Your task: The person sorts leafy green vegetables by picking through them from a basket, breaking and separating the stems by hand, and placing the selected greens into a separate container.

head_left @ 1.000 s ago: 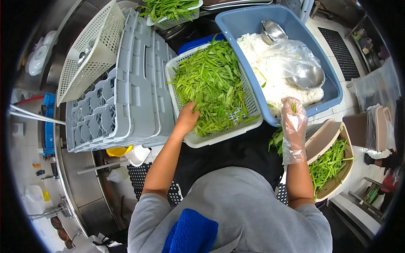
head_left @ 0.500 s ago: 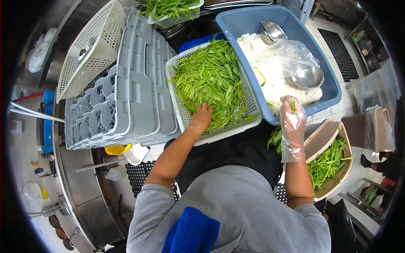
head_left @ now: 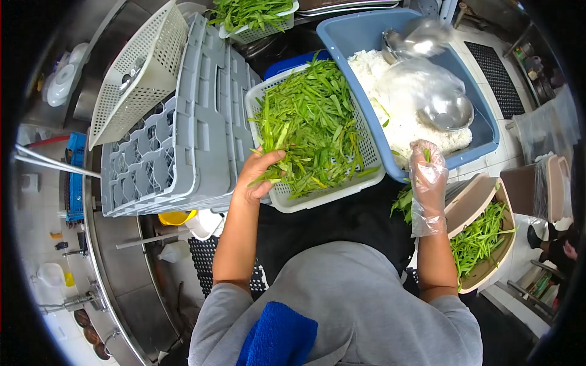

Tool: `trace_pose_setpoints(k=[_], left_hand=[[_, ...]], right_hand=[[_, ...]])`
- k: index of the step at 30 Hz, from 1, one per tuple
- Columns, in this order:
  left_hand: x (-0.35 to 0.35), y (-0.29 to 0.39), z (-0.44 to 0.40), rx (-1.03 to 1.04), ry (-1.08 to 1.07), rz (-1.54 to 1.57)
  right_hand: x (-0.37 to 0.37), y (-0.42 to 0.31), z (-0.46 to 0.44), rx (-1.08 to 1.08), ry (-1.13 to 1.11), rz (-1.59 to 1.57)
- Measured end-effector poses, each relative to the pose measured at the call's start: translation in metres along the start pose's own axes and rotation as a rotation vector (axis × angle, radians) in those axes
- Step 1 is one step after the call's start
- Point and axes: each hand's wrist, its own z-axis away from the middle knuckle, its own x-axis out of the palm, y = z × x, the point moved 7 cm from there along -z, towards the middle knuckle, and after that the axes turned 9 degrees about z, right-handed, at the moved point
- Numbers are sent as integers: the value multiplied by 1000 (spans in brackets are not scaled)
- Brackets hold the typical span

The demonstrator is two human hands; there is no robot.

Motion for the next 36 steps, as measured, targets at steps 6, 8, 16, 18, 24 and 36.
trace_pose_setpoints(k=[6, 8, 16, 18, 24, 36], left_hand=[[67, 12, -3, 93, 1, 149], [89, 17, -5, 80, -69, 125], [255, 35, 18, 124, -496, 53], [310, 28, 33, 77, -640, 33], [443, -56, 93, -263, -1085, -133], [385, -140, 123, 714, -1189, -873]], right_hand=[[-7, -3, 0, -113, -17, 50], [-7, -3, -1, -88, 1, 57], [-13, -8, 1, -275, 52, 91], [-17, -13, 7, -350, 87, 158], [-14, 10, 16, -437, 210, 158], [-17, 7, 1, -34, 16, -170]])
